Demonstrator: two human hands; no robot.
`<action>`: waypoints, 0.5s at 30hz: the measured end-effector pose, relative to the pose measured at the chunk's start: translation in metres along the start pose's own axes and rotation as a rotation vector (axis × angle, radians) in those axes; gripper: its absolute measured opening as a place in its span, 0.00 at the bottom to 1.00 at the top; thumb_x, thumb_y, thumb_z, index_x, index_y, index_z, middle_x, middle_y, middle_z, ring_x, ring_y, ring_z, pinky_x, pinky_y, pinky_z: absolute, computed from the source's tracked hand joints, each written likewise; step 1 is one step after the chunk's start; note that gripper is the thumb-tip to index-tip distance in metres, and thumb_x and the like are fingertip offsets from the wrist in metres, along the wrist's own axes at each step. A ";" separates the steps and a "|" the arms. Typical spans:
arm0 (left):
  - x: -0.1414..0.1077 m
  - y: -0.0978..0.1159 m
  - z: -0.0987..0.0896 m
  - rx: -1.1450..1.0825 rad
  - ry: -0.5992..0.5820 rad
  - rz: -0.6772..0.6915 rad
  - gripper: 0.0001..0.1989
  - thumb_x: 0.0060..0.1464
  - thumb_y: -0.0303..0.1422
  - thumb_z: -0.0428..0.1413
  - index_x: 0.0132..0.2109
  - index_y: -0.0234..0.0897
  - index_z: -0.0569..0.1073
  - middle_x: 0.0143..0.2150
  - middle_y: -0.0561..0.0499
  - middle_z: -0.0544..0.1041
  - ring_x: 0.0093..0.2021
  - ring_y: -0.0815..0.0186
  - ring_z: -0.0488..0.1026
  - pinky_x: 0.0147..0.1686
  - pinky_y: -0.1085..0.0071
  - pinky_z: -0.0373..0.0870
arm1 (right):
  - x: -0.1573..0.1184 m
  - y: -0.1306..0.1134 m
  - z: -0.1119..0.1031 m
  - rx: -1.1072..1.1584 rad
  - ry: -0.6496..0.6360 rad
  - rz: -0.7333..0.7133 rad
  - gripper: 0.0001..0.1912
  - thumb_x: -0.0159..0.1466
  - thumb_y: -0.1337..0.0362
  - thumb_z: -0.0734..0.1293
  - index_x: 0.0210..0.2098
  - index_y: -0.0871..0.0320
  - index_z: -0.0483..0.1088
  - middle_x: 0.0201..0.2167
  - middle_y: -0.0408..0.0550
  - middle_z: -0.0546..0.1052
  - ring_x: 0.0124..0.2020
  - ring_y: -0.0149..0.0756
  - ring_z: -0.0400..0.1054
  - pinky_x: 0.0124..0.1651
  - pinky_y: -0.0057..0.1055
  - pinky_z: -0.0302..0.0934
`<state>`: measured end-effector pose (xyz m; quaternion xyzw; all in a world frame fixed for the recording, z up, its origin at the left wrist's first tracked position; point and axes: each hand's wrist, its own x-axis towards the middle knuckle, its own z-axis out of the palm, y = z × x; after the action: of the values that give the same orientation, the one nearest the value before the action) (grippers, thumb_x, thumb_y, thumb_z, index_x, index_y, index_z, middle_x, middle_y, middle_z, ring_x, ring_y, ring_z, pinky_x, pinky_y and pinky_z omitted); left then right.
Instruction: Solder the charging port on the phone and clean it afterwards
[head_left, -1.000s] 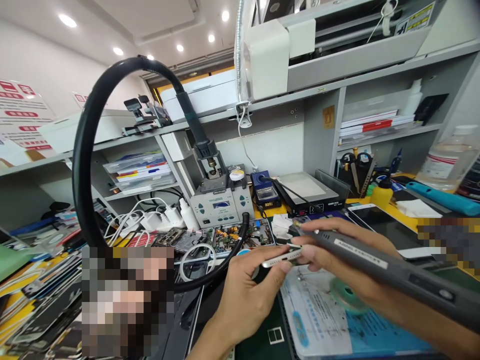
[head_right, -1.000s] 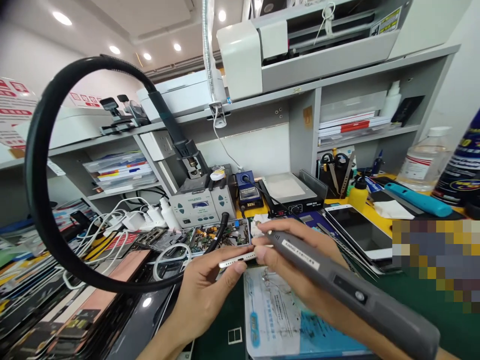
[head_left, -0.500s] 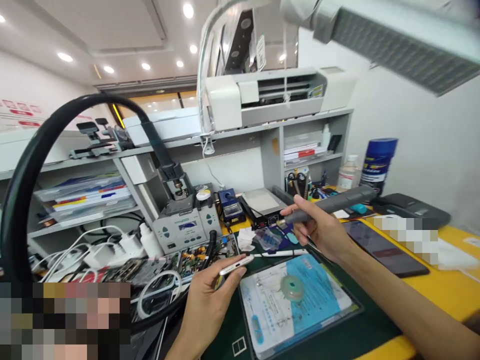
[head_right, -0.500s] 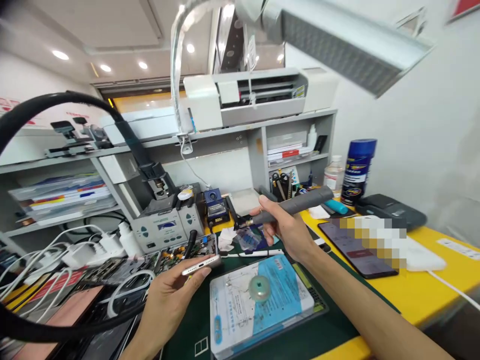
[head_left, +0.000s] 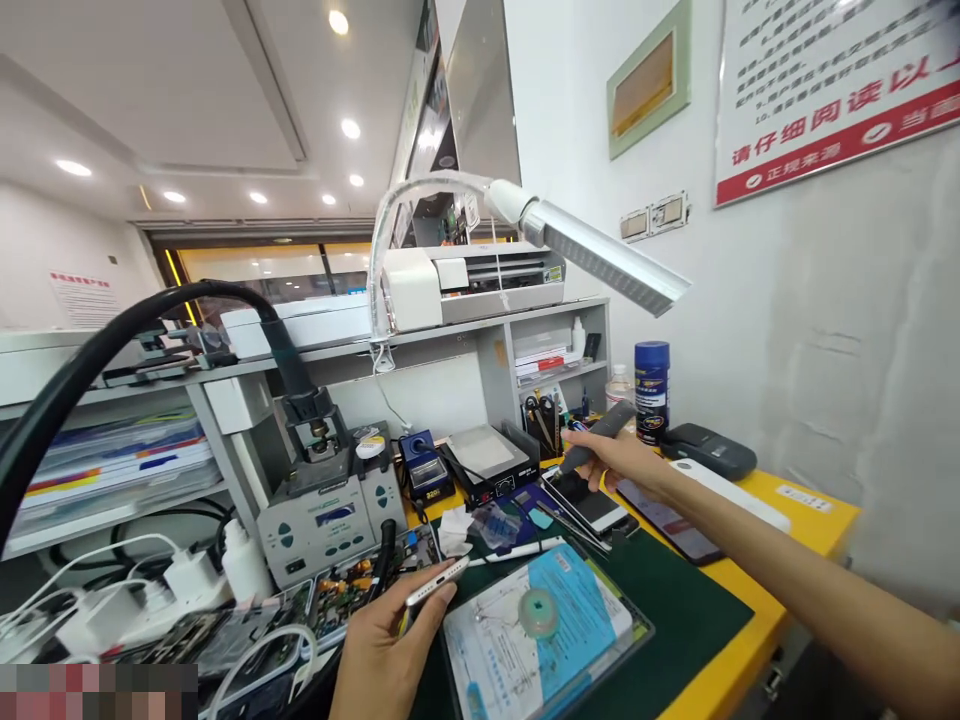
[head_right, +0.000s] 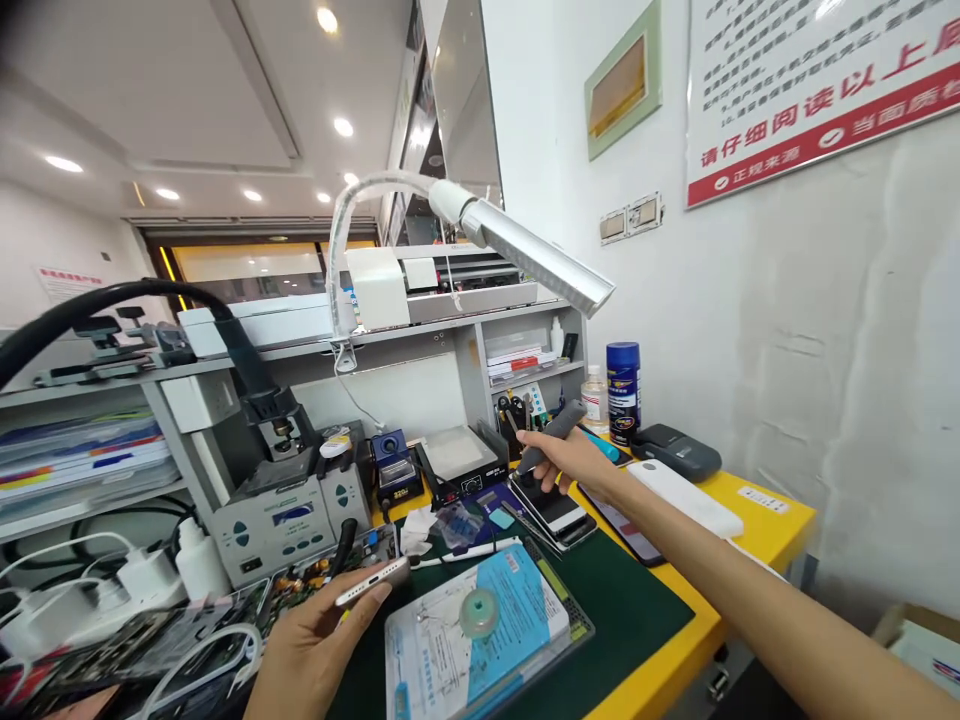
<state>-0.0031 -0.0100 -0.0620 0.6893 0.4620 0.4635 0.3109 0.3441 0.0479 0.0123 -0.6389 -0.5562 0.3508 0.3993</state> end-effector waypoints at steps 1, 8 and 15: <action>0.000 0.000 0.000 0.002 0.000 0.006 0.17 0.57 0.48 0.60 0.46 0.47 0.85 0.50 0.51 0.85 0.53 0.54 0.80 0.55 0.66 0.76 | 0.005 0.000 -0.002 -0.018 0.043 -0.005 0.16 0.70 0.55 0.66 0.51 0.60 0.72 0.46 0.50 0.78 0.40 0.36 0.75 0.41 0.38 0.73; 0.004 -0.011 -0.001 0.037 -0.031 0.040 0.19 0.55 0.50 0.60 0.47 0.47 0.85 0.50 0.52 0.85 0.55 0.52 0.80 0.56 0.64 0.75 | 0.023 -0.002 -0.035 -0.124 0.188 -0.073 0.17 0.70 0.57 0.67 0.54 0.59 0.70 0.49 0.51 0.77 0.43 0.39 0.75 0.44 0.40 0.73; 0.007 -0.014 -0.002 0.020 -0.040 0.014 0.23 0.53 0.54 0.60 0.47 0.46 0.85 0.51 0.51 0.84 0.56 0.49 0.78 0.60 0.59 0.71 | 0.039 0.031 -0.056 -0.347 0.242 -0.152 0.19 0.70 0.57 0.67 0.57 0.58 0.69 0.52 0.52 0.76 0.45 0.40 0.75 0.45 0.42 0.73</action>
<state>-0.0091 0.0016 -0.0702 0.7048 0.4554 0.4472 0.3097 0.4127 0.0776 0.0081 -0.6917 -0.6029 0.1397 0.3723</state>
